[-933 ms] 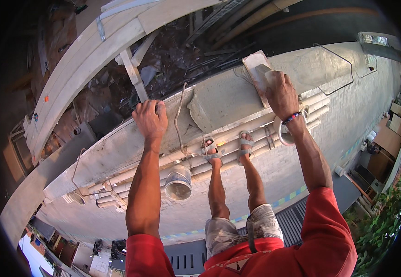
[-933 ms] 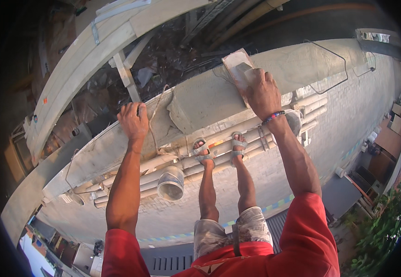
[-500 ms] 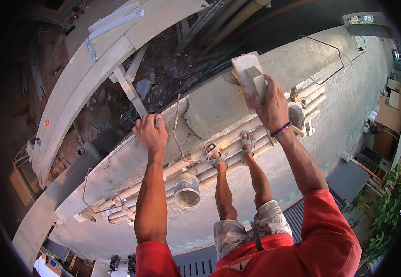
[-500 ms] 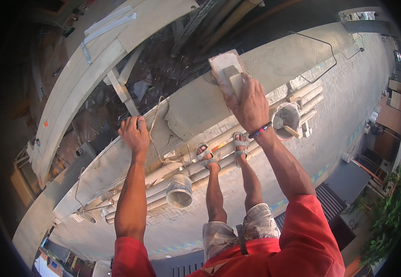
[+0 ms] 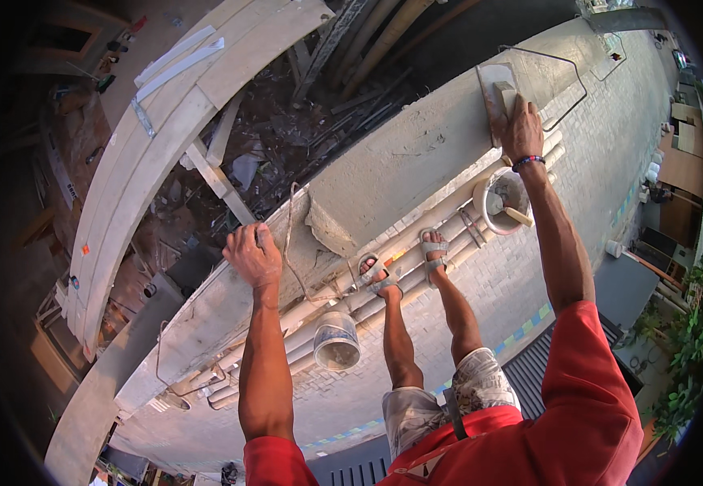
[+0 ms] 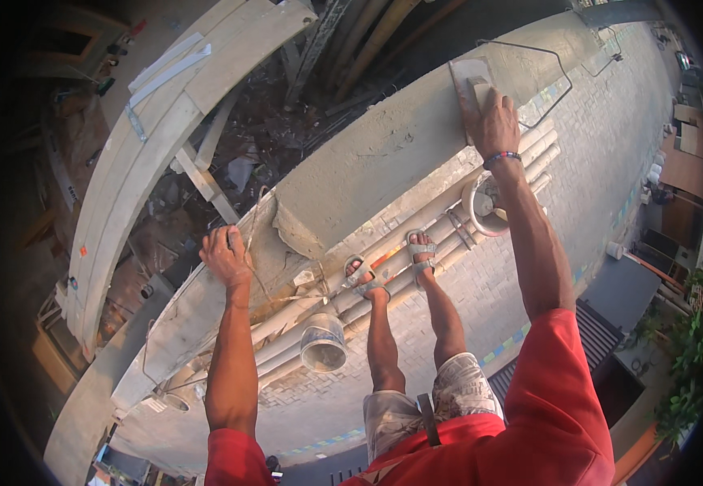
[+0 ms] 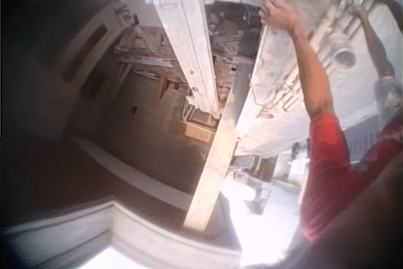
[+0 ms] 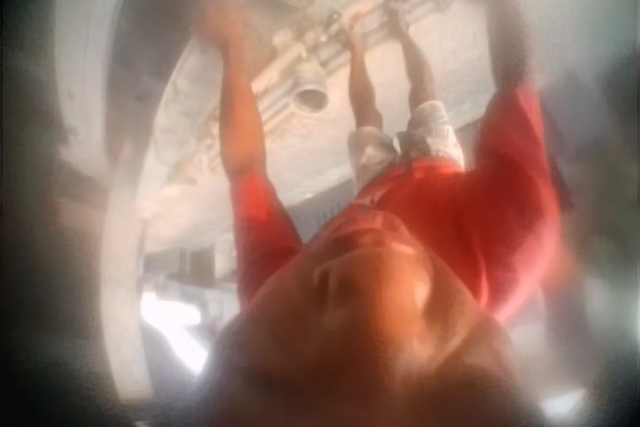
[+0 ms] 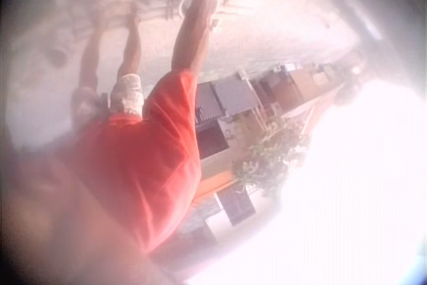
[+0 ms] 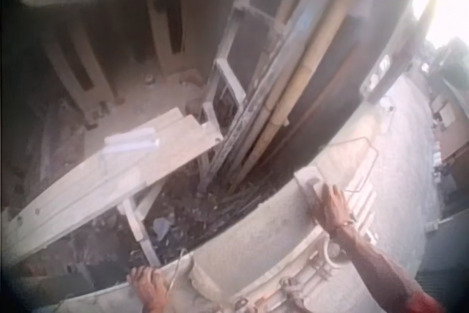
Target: The person scoops cement from a bucket using a trowel and applies it to a concrete surface. They then use a float to smooth the cement, repeating the process to cover a larger area.
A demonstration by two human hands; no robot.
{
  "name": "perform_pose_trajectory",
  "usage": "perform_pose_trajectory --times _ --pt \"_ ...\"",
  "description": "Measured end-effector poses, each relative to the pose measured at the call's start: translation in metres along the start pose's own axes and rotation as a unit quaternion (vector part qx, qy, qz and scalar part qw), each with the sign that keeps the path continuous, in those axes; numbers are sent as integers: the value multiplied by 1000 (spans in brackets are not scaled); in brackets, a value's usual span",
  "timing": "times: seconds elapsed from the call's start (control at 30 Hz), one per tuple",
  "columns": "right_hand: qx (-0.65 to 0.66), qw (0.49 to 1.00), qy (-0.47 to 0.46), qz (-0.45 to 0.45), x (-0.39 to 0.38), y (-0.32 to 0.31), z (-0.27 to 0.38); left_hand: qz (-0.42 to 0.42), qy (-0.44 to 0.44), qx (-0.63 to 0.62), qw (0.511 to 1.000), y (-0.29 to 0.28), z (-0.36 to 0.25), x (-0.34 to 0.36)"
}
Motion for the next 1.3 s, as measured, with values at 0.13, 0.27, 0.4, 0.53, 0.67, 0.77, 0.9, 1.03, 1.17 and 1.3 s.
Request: perform_pose_trajectory --times 0.13,0.27,0.4,0.53,0.67,0.77,0.9,1.03,1.17,1.3 --pt "53 998 -5 19 8 -25 -20 8 -8 10 1000 -3 5 -1" --pt "187 973 -122 51 -62 -47 86 5 -12 14 1000 -2 7 -2" --pt "213 951 -174 139 -118 -17 147 1 -10 19 1000 -1 6 -1" --pt "149 963 -202 102 -106 -1 134 -13 -3 27 1000 0 12 -2" --pt "105 990 -97 22 -43 -3 60 9 -12 45 999 1 8 -1" --pt "2 999 -32 -36 7 -8 -20 4 -3 41 999 4 5 -2" --pt "185 982 -49 -2 25 -39 -74 -9 -1 41 999 0 12 -2" --pt "207 974 -53 74 31 -28 -85 -7 -6 33 999 1 13 -2" --pt "195 980 -18 46 55 6 -109 -7 -1 29 1000 3 13 -1" --pt "186 982 -21 25 33 25 -81 6 -4 39 999 1 6 -2"
Point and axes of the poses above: each hand's wrist, its own x-axis towards the middle knuckle, its own y-axis out of the palm, z = x × y, the point moved 4 cm from there along x, towards the middle knuckle, and after that the axes turned 1 degree about -y, right-handed, at the moved point
